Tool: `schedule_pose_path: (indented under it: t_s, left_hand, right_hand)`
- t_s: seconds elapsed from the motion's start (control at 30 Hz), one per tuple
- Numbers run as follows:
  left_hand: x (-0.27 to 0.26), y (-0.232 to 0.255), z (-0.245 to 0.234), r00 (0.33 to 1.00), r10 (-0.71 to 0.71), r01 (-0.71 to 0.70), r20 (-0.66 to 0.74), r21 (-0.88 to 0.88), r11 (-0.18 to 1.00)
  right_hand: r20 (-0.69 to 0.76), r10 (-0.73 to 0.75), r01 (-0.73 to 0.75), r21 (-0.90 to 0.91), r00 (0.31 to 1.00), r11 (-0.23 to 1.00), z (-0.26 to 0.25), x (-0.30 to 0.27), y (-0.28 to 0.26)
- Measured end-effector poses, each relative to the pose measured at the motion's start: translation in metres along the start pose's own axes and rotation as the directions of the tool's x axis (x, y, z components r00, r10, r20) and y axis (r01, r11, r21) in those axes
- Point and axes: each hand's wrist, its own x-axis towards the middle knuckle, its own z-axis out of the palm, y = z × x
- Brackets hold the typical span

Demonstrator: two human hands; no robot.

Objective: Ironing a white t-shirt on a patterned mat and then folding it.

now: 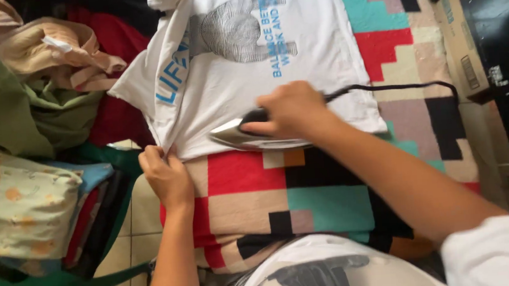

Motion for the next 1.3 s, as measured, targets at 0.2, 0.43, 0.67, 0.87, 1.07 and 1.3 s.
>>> schedule_pose_path:
  t_s: [0.2, 0.43, 0.67, 0.87, 1.07, 1.3]
  left_hand:
    - [0.0, 0.006, -0.002, 1.0, -0.017, 0.017, 0.013, 0.035, 0.999]
    - [-0.001, 0.028, -0.005, 0.97, 0.242, -0.195, -0.025, 0.515, 0.835]
    - [0.003, 0.061, 0.034, 0.831, 0.48, -0.553, 0.281, 0.319, 0.77]
    - [0.033, 0.09, 0.106, 0.775, 0.498, -0.502, 0.389, -0.1, 0.859]
    - [0.045, 0.087, 0.124, 0.729, 0.387, -0.537, 0.565, 0.12, 0.835]
    - [0.041, 0.084, 0.126, 0.744, 0.371, -0.533, 0.555, 0.159, 0.831]
  right_hand:
    - [-0.179, 0.144, -0.12, 0.137, 0.973, 0.983, 0.02, 0.002, -0.034]
    - [-0.223, 0.63, -0.607, 0.167, 0.744, 0.777, 0.014, -0.069, 0.052]
    - [-0.255, 0.724, -0.715, 0.144, 0.641, 0.684, 0.008, -0.093, 0.112]
    - [-0.184, 0.693, -0.663, 0.203, 0.697, 0.721, 0.006, -0.078, 0.059]
    - [-0.268, 0.738, -0.716, 0.192, 0.62, 0.671, 0.009, -0.076, 0.144]
    - [-0.081, 0.683, -0.643, 0.274, 0.726, 0.715, -0.01, -0.059, 0.057]
